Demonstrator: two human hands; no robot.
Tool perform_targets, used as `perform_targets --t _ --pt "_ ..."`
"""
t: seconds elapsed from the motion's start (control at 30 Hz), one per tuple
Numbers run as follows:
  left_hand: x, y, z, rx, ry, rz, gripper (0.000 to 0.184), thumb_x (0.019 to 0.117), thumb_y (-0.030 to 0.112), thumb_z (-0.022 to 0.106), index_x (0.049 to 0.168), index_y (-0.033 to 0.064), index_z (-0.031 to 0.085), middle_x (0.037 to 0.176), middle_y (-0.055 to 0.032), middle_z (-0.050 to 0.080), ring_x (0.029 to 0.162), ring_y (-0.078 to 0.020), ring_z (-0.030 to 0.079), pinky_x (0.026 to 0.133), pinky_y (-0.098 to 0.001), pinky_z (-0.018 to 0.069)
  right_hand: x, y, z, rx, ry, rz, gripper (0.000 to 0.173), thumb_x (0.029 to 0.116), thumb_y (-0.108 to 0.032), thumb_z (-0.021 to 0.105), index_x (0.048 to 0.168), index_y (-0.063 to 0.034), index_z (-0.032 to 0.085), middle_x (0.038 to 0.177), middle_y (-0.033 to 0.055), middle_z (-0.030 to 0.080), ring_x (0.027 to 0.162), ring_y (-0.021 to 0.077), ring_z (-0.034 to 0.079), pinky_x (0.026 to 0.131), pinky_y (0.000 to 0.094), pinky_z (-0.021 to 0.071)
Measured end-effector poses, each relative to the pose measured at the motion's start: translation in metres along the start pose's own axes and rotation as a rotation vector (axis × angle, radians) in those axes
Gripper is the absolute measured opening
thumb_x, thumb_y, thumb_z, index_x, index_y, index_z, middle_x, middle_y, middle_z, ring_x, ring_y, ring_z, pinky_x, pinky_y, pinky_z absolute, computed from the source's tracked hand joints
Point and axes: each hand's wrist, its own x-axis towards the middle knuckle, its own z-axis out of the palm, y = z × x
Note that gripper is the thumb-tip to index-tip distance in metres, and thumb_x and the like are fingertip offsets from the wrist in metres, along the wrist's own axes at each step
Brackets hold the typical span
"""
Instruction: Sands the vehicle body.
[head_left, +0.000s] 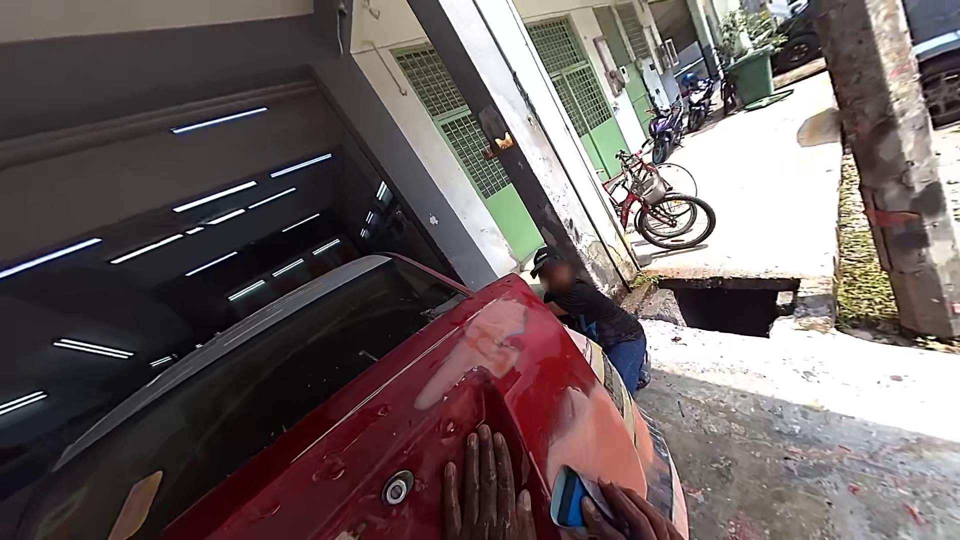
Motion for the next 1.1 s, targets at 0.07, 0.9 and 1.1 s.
perform_targets --t 0.07,0.9,1.1 --pt "0.002 0.003 0.003 0.014 0.035 0.016 0.065 0.1047 0.04 0.025 0.155 0.0018 0.04 0.162 -0.0164 0.038 0.151 -0.0322 0.034 0.123 -0.0606 0.0191 0.055 0.005 0.01 -0.097 0.147 0.069 0.031 0.1021 -0.035 0.055 0.128 -0.0328 0.072 0.137 0.0079 0.065 0.126 0.0298 0.059 0.101 0.0558 0.044" --pt "-0.015 -0.003 0.004 0.008 0.021 0.019 0.063 0.1052 0.039 0.027 0.155 0.0028 0.041 0.162 -0.0148 0.038 0.151 -0.0316 0.034 0.123 -0.0609 0.0186 0.03 -0.055 0.032 -0.234 0.277 0.228 0.032 0.0959 -0.033 0.063 0.123 -0.0229 0.076 0.122 0.0224 0.066 0.109 0.0383 0.063 0.088 0.0546 0.0491" --pt "0.0 0.0 -0.001 0.019 0.009 0.007 0.062 0.106 0.037 0.028 0.155 0.0016 0.041 0.163 -0.0159 0.037 0.152 -0.0319 0.033 0.123 -0.0608 0.017 0.07 -0.026 0.031 -0.21 0.28 0.167 0.031 0.098 -0.037 0.06 0.124 -0.0288 0.075 0.124 0.0162 0.068 0.112 0.036 0.063 0.088 0.0546 0.0483"
